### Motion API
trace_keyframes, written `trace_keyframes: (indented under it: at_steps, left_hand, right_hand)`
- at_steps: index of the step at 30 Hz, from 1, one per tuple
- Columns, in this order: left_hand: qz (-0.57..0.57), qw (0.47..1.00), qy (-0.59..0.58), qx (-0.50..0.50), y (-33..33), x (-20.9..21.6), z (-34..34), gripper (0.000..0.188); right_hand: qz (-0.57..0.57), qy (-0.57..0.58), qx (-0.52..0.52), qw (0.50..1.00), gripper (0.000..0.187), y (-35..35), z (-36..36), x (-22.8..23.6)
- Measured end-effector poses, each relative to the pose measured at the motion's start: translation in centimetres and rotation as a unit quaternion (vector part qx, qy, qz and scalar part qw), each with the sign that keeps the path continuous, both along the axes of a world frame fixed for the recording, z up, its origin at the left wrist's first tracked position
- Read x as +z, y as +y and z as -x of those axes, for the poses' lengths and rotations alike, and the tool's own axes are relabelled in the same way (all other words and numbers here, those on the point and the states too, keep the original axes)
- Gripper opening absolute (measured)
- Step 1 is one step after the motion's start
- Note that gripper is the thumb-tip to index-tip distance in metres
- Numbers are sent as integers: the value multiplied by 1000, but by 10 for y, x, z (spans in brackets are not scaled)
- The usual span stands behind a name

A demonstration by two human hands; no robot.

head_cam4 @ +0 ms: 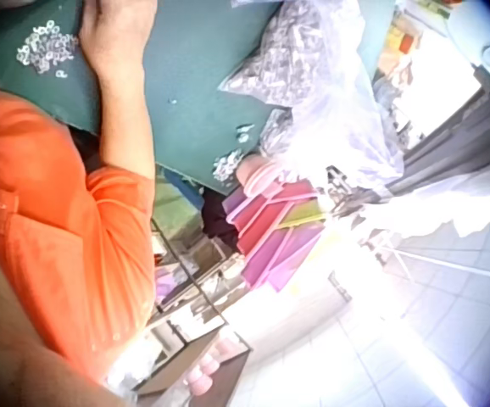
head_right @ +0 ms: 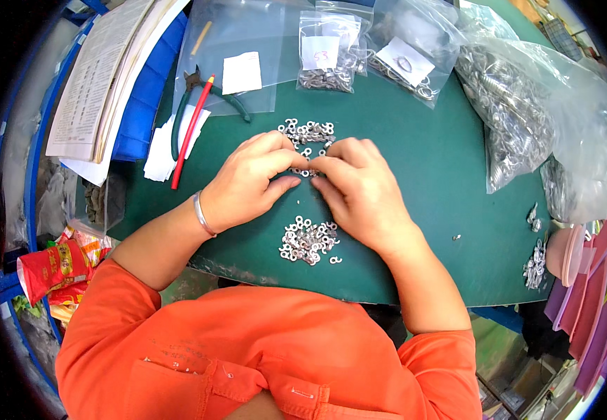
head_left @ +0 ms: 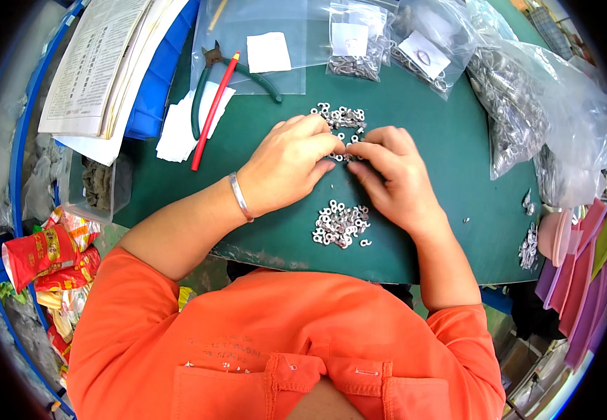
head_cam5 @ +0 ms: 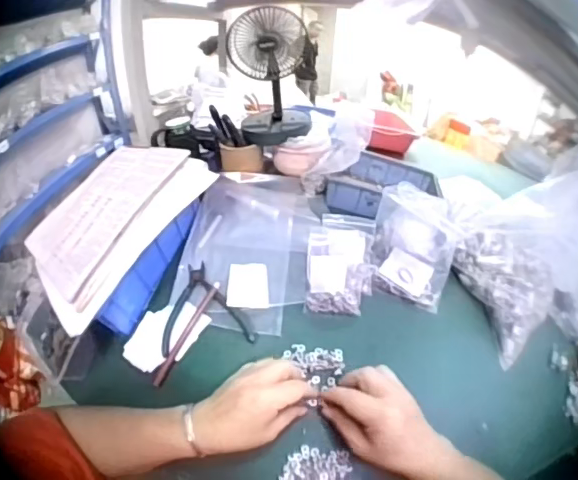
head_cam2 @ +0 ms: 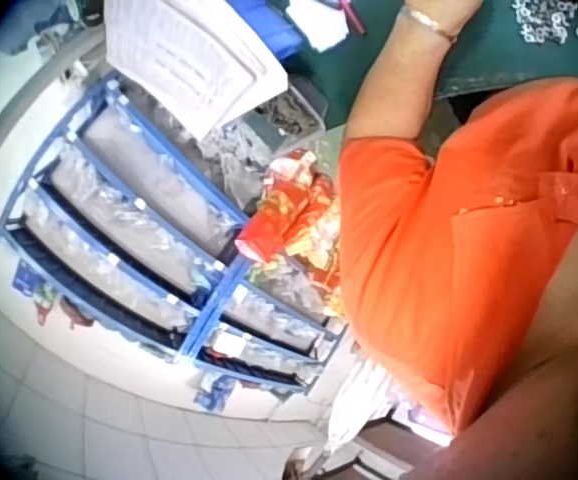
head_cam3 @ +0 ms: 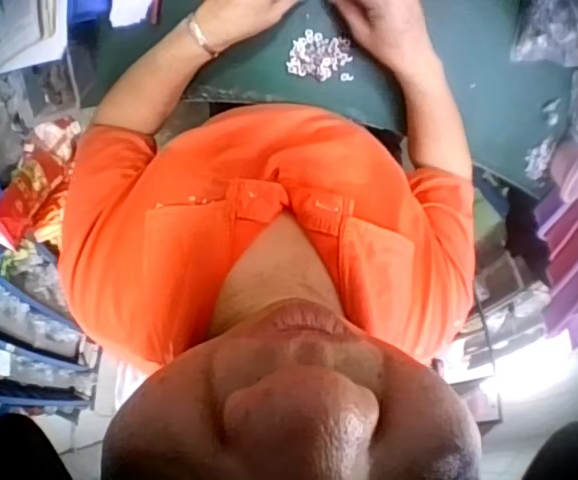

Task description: The person sorts small metal components on a green workbench, picking up individual pieces and placing them into a clear plastic bag. They then proceed to assemble small metal rings and cylindrical parts by hand, creating a chain-like structure. The person handles the components one by one, occasionally using a red tool to assist with the assembly.

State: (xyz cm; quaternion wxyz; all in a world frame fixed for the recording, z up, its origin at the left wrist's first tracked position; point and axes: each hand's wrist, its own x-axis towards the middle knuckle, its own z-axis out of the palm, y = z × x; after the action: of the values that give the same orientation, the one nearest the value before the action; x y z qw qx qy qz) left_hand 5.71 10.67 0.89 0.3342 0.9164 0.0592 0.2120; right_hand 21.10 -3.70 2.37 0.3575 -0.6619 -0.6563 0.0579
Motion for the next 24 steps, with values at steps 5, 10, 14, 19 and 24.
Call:
trace_keyframes:
  at_steps: [5,10,14,19,24]
  left_hand:
    - [-10,1000,6,-2,1,1,2,16]
    - [56,997,-28,35,-3,1,2,14]
    - [242,969,21,30,0,3,2,12]
    - [505,861,65,15,1,8,0,13]
    - [557,830,34,2,-1,8,1,15]
  right_hand:
    - [42,-42,-9,998,19,-1,2,-3]
    - [39,-32,-17,999,16,1,8,-1]
    - [23,-44,-2,999,15,1,4,-2]
    - [-40,90,-42,994,13,-3,4,-3]
    - [-19,105,-45,993,20,-9,4,2]
